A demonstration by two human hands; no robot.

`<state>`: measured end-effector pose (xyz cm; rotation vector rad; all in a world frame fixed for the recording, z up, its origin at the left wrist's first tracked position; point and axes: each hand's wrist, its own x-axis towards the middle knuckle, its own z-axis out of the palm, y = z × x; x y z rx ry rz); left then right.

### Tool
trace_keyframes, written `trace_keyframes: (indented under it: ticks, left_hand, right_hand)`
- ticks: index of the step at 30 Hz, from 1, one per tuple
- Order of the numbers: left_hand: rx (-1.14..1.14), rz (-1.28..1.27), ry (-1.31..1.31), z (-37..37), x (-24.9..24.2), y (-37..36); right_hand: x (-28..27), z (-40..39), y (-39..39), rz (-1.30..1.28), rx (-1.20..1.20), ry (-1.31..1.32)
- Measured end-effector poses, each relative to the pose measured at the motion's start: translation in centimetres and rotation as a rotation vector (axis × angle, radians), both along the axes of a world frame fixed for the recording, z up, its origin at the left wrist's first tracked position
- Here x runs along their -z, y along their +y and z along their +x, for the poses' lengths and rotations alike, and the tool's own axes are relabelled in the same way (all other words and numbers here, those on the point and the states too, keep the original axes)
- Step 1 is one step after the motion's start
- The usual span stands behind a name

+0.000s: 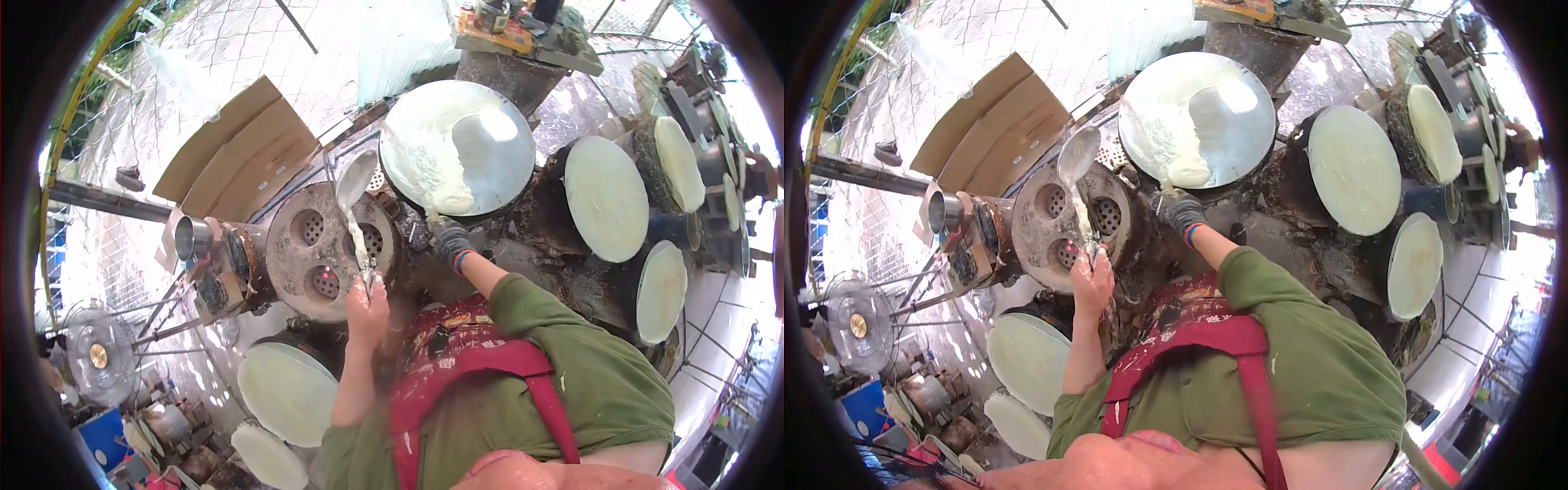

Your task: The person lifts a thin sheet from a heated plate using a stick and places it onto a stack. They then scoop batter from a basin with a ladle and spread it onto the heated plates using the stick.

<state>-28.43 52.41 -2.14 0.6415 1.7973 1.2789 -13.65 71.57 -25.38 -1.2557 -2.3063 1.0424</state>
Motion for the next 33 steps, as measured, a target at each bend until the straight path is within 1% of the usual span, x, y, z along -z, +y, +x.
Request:
trace_keyframes:
  ticks: [1,2,3,5,6,7,8,10,11,12,13,15,16,19,20,21,23,24,27,29,30,32,33]
  left_hand:
    - [-0.028,0.015,-0.128,-0.3,0.0,-0.5]
    - [-0.062,0.058,-0.319,-0.3,-0.2,-0.8]
    - [-0.03,0.059,-0.337,-0.1,-0.5,-1.0]
    - [0.033,0.062,-0.367,0.3,-1.0,-1.0]
    - [0.084,0.077,-0.292,0.6,-0.7,-0.8]
    - [0.128,0.096,-0.215,0.9,-0.2,-0.4]
    - [0.171,0.109,-0.138,1.4,0.1,-0.1]
    - [0.247,0.175,0.026,2.3,0.3,1.4]
    - [0.263,0.17,0.038,3.0,-0.3,2.5]
    - [0.279,0.164,0.051,3.6,-0.9,3.6]
    - [0.295,0.159,0.063,4.3,-1.5,4.6]
    - [0.299,0.14,0.002,6.0,-3.0,7.0]
    - [0.307,0.157,0.033,6.9,-3.5,8.2]
    - [0.29,0.15,0.068,9.5,-4.9,11.7]
    - [0.277,0.167,0.062,10.5,-5.3,12.7]
    - [0.255,0.154,0.039,11.4,-6.0,13.7]
    - [0.205,0.126,-0.01,13.1,-7.0,15.4]
    - [0.219,0.145,0.065,13.4,-6.5,16.1]
    - [0.259,0.144,0.228,14.4,-6.3,17.8]
    - [0.239,0.121,0.238,14.9,-6.3,19.2]
    - [0.228,0.11,0.24,15.3,-6.3,19.6]
    - [0.195,0.115,0.197,16.0,-6.7,20.5]
    - [0.178,0.121,0.174,16.3,-7.1,20.9]
  right_hand:
    - [-2.1,1.0,-0.1,0.082,0.018,-0.016]
    - [-2.4,2.6,0.2,-0.123,0.252,-0.08]
    - [-2.7,4.3,0.5,-0.315,0.502,-0.129]
    - [-6.7,7.5,1.2,-0.092,0.501,-0.223]
    - [-10.7,7.2,1.8,-0.499,0.734,-0.035]
    - [-13.4,6.8,2.5,-0.908,0.942,0.171]
    - [-12.1,6.9,2.3,-0.458,0.644,-0.017]
    - [-7.1,7.4,1.0,0.42,0.008,-0.354]
    - [-6.7,6.7,0.0,0.255,-0.112,-0.36]
    - [-6.4,6.8,-0.3,0.125,0.065,-0.431]
    - [-7.5,7.2,-0.4,-0.01,0.24,-0.501]
    - [-9.6,10.6,2.2,-0.069,0.327,-0.343]
    - [-10.5,12.2,3.8,-0.1,0.376,-0.262]
    - [-13.1,15.1,8.4,-0.756,0.539,0.0]
    - [-11.7,15.9,8.5,-0.713,0.384,0.079]
    - [-10.2,16.5,7.9,-0.498,0.255,-0.042]
    - [-9.9,16.8,5.5,-0.061,-0.006,-0.273]
    - [-10.4,18.2,5.0,0.076,-0.065,-0.242]
    - [-10.2,21.2,11.1,-0.024,0.087,-0.294]
    - [-5.5,22.0,16.9,-0.005,0.067,-0.248]
    - [-7.8,22.0,18.2,-0.047,0.018,-0.321]
    - [-6.4,21.9,16.5,0.106,-0.146,-0.067]
    - [-6.5,22.7,14.9,0.0,-0.182,-0.128]
